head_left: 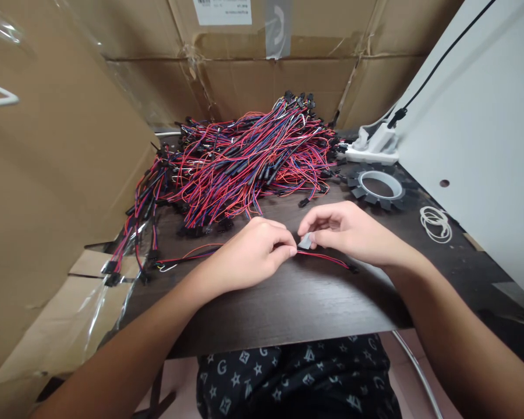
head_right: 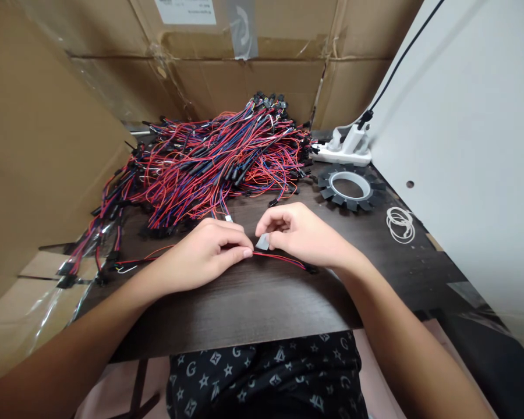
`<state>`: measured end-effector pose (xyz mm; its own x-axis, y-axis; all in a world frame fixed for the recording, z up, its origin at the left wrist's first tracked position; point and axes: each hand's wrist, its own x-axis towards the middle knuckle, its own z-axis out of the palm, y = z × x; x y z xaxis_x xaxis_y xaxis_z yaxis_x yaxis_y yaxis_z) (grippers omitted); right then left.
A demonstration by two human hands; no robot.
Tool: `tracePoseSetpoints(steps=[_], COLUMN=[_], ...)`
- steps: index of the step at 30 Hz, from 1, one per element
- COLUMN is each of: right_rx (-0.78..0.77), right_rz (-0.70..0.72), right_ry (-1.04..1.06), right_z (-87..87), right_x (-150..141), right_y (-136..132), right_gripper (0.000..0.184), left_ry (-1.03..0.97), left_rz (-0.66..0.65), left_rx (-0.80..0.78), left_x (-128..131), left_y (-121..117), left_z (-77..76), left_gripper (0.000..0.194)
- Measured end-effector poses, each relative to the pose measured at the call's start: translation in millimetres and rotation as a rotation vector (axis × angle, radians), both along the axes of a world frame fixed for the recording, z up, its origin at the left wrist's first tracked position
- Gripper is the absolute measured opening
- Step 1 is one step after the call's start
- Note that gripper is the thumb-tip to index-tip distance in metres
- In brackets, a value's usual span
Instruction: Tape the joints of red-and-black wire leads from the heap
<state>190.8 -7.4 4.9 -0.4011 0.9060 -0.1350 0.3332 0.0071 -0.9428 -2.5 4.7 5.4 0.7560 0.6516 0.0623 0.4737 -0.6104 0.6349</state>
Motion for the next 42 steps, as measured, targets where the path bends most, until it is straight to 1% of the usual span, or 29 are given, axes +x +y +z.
tracePoseSetpoints(steps=[4, 12, 31, 42], right_rx=[0.031, -0.005, -0.041, -0.034], right_rz=[0.021, 0.029, 0.044, 0.066], right_ry=[-0.063, -0.080, -0.004, -0.009], right_z=[-2.2, -7.0, -4.0, -2.1], right_x=[-1.2, -1.6, -3.2, -2.0], right_y=[-0.1, 0.8, -1.6, -0.3], right_gripper=[0.016, 0.015, 0.012, 0.011], left_ry=[0.008, -0.002, 0.010, 0.016], left_rz=[-0.001, 0.003, 0.015, 0.014], left_rx=[-0.004, -0.012, -0.011, -0.029], left_x=[0.5, 0.4, 0.5, 1.0], left_y=[-0.2, -0.3, 1.3, 1.1], left_z=[0.2, -1.4, -1.8, -0.9], left_gripper=[0.016, 0.015, 0.016, 0.016])
